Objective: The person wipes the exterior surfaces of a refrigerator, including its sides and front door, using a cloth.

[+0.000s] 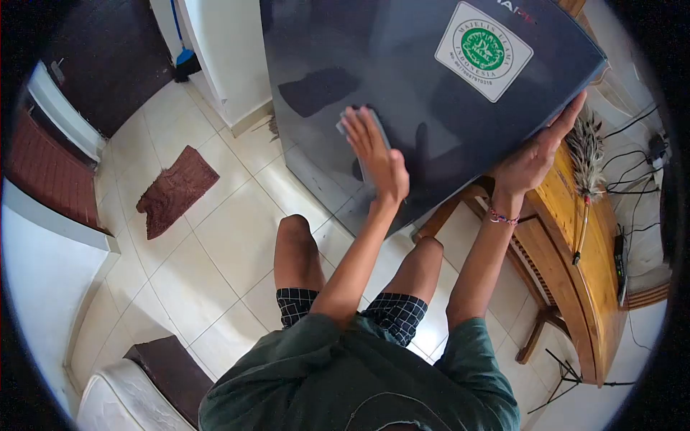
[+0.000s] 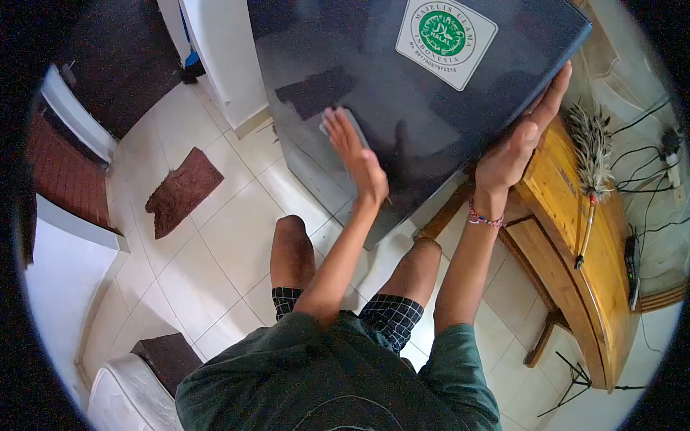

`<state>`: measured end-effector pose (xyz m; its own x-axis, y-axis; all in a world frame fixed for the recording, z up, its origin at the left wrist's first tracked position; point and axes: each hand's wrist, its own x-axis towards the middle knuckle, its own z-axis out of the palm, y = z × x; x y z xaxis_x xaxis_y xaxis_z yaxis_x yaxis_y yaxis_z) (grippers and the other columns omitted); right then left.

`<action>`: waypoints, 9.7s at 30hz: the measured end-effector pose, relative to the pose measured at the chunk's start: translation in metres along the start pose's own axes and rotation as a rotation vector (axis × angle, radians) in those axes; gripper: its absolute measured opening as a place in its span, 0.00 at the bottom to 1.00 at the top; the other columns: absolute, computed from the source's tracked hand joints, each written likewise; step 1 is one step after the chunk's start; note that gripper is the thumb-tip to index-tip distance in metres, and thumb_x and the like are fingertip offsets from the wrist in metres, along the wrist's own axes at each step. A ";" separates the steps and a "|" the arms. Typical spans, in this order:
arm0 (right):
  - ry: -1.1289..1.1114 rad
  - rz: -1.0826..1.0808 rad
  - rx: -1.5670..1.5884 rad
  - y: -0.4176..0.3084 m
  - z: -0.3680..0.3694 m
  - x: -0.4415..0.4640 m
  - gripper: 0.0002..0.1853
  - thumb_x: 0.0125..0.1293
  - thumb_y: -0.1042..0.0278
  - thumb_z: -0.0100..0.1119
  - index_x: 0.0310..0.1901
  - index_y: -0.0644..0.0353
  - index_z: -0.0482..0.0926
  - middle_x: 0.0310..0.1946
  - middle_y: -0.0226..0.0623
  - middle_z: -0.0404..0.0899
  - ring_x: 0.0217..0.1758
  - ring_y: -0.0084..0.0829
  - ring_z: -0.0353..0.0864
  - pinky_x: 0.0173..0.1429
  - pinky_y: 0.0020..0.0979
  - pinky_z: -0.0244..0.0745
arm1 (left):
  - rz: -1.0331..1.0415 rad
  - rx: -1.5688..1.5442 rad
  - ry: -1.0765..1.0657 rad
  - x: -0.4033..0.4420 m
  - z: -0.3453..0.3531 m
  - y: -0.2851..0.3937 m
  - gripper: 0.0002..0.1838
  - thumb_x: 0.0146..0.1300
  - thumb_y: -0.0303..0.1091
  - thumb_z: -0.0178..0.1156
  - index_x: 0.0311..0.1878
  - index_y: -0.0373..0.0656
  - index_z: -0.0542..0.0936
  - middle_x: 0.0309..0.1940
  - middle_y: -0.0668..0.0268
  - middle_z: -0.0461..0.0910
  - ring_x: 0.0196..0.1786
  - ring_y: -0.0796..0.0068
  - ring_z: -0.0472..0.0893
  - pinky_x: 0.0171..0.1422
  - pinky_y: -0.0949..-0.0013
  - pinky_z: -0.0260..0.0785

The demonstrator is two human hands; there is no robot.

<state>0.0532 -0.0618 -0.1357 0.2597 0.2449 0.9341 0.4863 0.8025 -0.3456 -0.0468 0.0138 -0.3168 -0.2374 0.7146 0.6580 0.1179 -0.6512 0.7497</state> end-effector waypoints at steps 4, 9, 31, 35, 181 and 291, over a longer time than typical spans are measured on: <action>0.017 0.004 -0.001 -0.003 0.004 0.000 0.46 0.74 0.44 0.45 0.84 0.60 0.41 0.85 0.42 0.43 0.86 0.38 0.43 0.86 0.40 0.37 | 0.060 0.047 -0.034 0.008 -0.007 -0.014 0.46 0.78 0.66 0.32 0.83 0.36 0.48 0.84 0.44 0.40 0.85 0.37 0.38 0.84 0.38 0.32; 0.073 0.023 0.012 0.000 0.005 0.002 0.55 0.68 0.31 0.57 0.83 0.57 0.45 0.83 0.39 0.49 0.84 0.36 0.50 0.85 0.41 0.43 | -0.112 0.011 -0.093 -0.048 -0.023 -0.050 0.43 0.80 0.61 0.38 0.84 0.37 0.47 0.84 0.42 0.38 0.85 0.35 0.37 0.84 0.38 0.33; 0.060 0.029 0.004 0.002 0.000 0.001 0.55 0.68 0.31 0.56 0.83 0.57 0.45 0.83 0.40 0.49 0.84 0.36 0.50 0.85 0.41 0.44 | -0.279 0.038 -0.227 -0.005 -0.045 -0.037 0.44 0.78 0.59 0.47 0.84 0.39 0.48 0.83 0.38 0.37 0.84 0.34 0.36 0.84 0.38 0.37; 0.074 0.027 0.011 0.000 0.005 0.001 0.55 0.67 0.29 0.56 0.83 0.57 0.46 0.83 0.39 0.49 0.84 0.37 0.50 0.85 0.41 0.43 | -0.238 0.075 -0.249 -0.017 -0.048 -0.038 0.44 0.78 0.59 0.47 0.84 0.40 0.47 0.83 0.38 0.36 0.84 0.33 0.38 0.84 0.37 0.36; 0.099 0.020 -0.158 0.004 0.003 -0.004 0.51 0.67 0.44 0.58 0.84 0.57 0.45 0.83 0.41 0.49 0.84 0.37 0.51 0.85 0.41 0.42 | -0.791 -0.073 0.225 0.027 -0.009 -0.170 0.40 0.82 0.62 0.29 0.84 0.41 0.48 0.85 0.52 0.43 0.86 0.51 0.40 0.87 0.51 0.30; 0.329 -0.192 -0.668 0.033 -0.023 -0.011 0.31 0.85 0.57 0.30 0.79 0.72 0.54 0.80 0.54 0.54 0.84 0.47 0.52 0.87 0.48 0.43 | -0.568 -0.140 0.073 0.083 -0.077 -0.394 0.42 0.81 0.63 0.29 0.84 0.40 0.44 0.86 0.55 0.37 0.87 0.56 0.32 0.87 0.54 0.26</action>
<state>0.0859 -0.0506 -0.1599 0.3034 -0.1238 0.9448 0.9216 0.2901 -0.2579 -0.1873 0.3099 -0.5626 -0.2926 0.9451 0.1455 -0.1745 -0.2024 0.9636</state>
